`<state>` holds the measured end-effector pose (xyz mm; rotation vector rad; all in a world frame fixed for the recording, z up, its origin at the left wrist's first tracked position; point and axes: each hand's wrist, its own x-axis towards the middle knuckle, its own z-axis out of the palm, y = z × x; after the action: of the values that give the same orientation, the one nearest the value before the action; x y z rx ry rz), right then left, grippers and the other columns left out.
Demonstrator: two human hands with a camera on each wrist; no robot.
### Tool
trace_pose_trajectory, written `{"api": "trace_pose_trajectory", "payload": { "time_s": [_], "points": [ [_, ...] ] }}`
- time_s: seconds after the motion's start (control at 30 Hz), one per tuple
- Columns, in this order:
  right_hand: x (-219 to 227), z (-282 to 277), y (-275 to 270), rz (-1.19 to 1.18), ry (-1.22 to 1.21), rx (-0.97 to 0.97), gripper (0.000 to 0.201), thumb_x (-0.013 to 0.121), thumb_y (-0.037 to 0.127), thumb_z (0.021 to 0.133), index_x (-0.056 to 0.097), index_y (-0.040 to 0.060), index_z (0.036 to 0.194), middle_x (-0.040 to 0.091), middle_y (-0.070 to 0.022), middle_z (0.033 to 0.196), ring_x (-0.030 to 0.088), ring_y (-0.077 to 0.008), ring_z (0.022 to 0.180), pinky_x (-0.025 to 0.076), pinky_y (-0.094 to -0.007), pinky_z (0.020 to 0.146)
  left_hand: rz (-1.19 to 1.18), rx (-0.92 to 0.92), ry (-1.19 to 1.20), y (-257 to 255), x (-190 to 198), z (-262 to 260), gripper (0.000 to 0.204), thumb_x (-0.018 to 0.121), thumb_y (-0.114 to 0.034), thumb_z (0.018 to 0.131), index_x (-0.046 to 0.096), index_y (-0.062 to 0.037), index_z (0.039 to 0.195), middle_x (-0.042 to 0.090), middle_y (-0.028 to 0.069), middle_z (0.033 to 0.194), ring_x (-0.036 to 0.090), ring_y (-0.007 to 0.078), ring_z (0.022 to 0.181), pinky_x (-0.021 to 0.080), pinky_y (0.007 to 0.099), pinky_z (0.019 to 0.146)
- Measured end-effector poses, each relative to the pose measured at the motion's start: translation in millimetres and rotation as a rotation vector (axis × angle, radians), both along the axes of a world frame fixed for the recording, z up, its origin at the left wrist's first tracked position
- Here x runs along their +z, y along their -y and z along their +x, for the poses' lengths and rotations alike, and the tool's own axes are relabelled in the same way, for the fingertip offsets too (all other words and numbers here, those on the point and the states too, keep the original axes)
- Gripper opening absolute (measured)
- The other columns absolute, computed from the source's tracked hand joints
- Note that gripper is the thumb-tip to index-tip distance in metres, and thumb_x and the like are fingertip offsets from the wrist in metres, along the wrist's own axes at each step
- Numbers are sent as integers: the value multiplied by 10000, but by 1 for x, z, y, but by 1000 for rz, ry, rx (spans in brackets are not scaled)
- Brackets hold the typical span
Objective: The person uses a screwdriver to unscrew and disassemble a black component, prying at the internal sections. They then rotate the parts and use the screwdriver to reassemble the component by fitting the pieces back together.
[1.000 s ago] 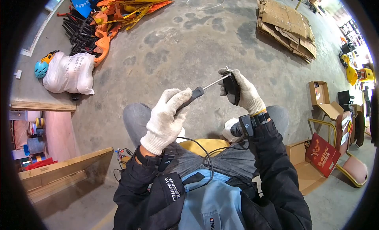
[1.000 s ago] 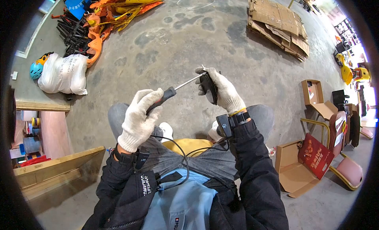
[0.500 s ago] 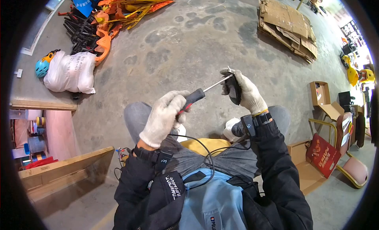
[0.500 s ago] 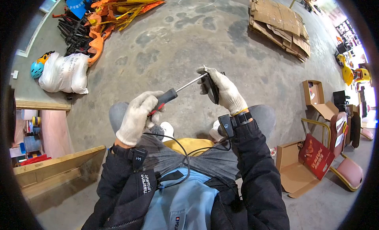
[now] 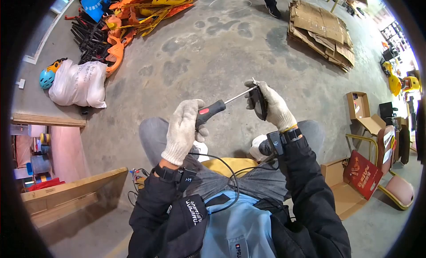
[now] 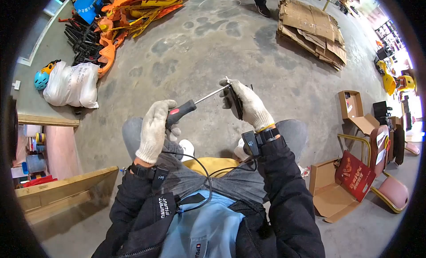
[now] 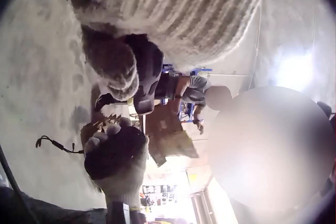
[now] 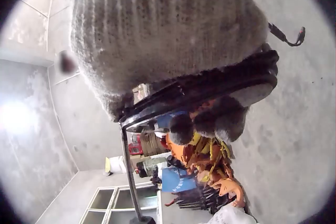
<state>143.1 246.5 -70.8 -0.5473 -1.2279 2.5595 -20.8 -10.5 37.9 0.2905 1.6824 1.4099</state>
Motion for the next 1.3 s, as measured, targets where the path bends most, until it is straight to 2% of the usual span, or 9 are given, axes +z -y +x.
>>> {"api": "trace_pose_trajectory", "payload": {
  "time_s": [0.1, 0.17, 0.37, 0.5, 0.57, 0.77, 0.93, 1.1, 1.3],
  "points": [
    [-11, 0, -3, -30, -42, -52, 476, 527, 408, 1127, 638, 27, 1390, 736, -115, 1057, 684, -191, 857, 601, -353, 795, 105, -58, -10, 9, -29, 1, 483, 671, -179, 1026, 482, -22, 1441, 652, 92, 996, 683, 145, 731, 555, 272, 630],
    [-10, 1, -6, -34, -29, -37, 478, 524, 412, 1128, 638, 29, 1390, 738, -115, 1060, 686, -192, 858, 602, -354, 795, 79, -152, -783, 4, -33, 7, 487, 579, -382, 1102, 489, -53, 1450, 647, 77, 969, 644, 115, 669, 533, 266, 597],
    [-10, 0, -4, -60, -11, 10, 489, 508, 425, 1132, 640, 29, 1386, 743, -105, 1058, 690, -185, 869, 607, -355, 791, -40, -54, -31, 2, -2, -4, 576, 687, -175, 980, 451, -67, 1494, 632, 93, 1068, 662, 141, 712, 562, 281, 624],
    [-8, 0, -4, -19, 39, -8, 494, 501, 432, 1133, 643, 27, 1377, 742, -103, 1046, 691, -183, 861, 609, -356, 782, 17, -15, -57, 2, -29, 6, 574, 687, -176, 980, 464, -69, 1498, 634, 89, 1078, 672, 132, 727, 569, 269, 616],
    [-7, 0, -5, -26, 37, -12, 492, 501, 431, 1134, 644, 26, 1374, 741, -101, 1041, 692, -184, 850, 610, -355, 777, 148, -4, -1031, -3, -44, 10, 522, 581, -389, 1096, 472, -73, 1496, 634, 90, 1077, 668, 116, 742, 562, 247, 614],
    [4, 0, 3, -19, 69, -38, 468, 511, 414, 1131, 654, 25, 1348, 736, -92, 1018, 680, -176, 798, 599, -337, 738, -77, -99, 38, 2, -4, -5, 623, 620, -308, 1049, 364, -43, 1551, 550, 161, 1307, 668, 159, 862, 564, 272, 678],
    [-8, 1, -1, -7, 59, -63, 435, 557, 400, 1112, 671, 36, 1321, 724, -56, 973, 661, -143, 772, 581, -311, 727, 56, -65, -455, 4, -33, 13, 718, 676, -239, 980, 334, -21, 1574, 509, 163, 1320, 668, 195, 866, 566, 280, 681],
    [-7, -2, 0, -11, 104, -42, 407, 563, 399, 1107, 684, 63, 1302, 720, -39, 972, 658, -126, 760, 579, -302, 735, -38, -95, -18, 3, -14, -5, 613, 615, -374, 1070, 405, -44, 1542, 572, 129, 1212, 686, 192, 836, 598, 295, 683],
    [-15, 0, -2, 0, 93, -44, 412, 573, 404, 1103, 691, 68, 1310, 718, -35, 969, 660, -122, 757, 579, -299, 728, 90, -90, -351, 13, -52, -3, 542, 575, -405, 1093, 489, -37, 1481, 590, 122, 1188, 694, 189, 818, 593, 289, 697]
  ]
}}
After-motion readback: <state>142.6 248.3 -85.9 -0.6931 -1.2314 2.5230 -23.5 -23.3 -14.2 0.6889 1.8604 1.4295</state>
